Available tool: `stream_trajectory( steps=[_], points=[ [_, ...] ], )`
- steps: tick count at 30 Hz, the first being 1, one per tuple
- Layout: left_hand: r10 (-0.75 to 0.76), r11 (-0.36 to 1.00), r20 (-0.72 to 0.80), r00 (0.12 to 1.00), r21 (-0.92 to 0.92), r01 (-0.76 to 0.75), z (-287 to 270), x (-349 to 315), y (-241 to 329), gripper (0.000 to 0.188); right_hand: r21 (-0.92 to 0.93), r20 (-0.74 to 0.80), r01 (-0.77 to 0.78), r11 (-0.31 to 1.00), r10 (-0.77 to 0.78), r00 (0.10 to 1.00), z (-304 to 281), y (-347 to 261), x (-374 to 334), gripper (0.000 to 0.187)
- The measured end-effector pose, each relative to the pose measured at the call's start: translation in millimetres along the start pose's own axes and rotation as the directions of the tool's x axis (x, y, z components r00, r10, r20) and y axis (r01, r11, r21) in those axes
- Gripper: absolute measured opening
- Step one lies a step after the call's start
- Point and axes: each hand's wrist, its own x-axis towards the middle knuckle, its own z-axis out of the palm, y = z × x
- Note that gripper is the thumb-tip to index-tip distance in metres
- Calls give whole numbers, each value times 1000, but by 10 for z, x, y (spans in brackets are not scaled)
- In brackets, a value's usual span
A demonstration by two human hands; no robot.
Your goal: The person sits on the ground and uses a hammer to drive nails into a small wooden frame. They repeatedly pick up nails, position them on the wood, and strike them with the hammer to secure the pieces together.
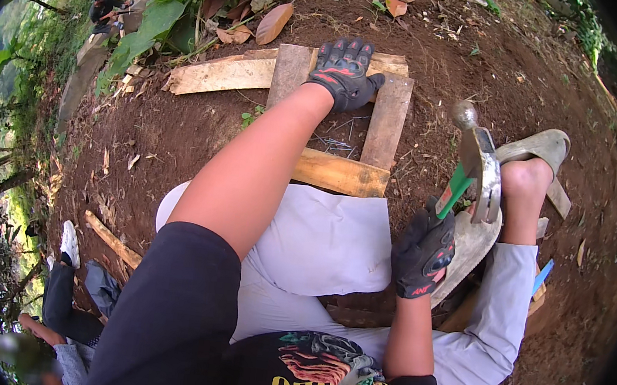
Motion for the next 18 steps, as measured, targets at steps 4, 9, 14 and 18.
stream_trajectory(
  steps=[4, 9, 14, 18],
  points=[
    [25, 999, 18, 1000, -25, -24, -25, 30, 83, 79, -74, 334, -77, 994, 97, 937, 257, 203, -11, 27],
    [41, 997, 34, 999, -62, -39, 6, 0, -53, 79, 121, 105, -181, 976, 169, 980, -119, -31, -35, 29],
    [48, 999, 49, 998, -10, -48, 20, 38, 22, 78, -171, 197, -73, 983, 107, 975, 147, 75, -11, 32],
    [30, 999, 30, 999, -45, -29, -6, 20, -43, 79, 69, 119, -243, 968, 233, 965, -254, -226, 115, 30]
  ],
)
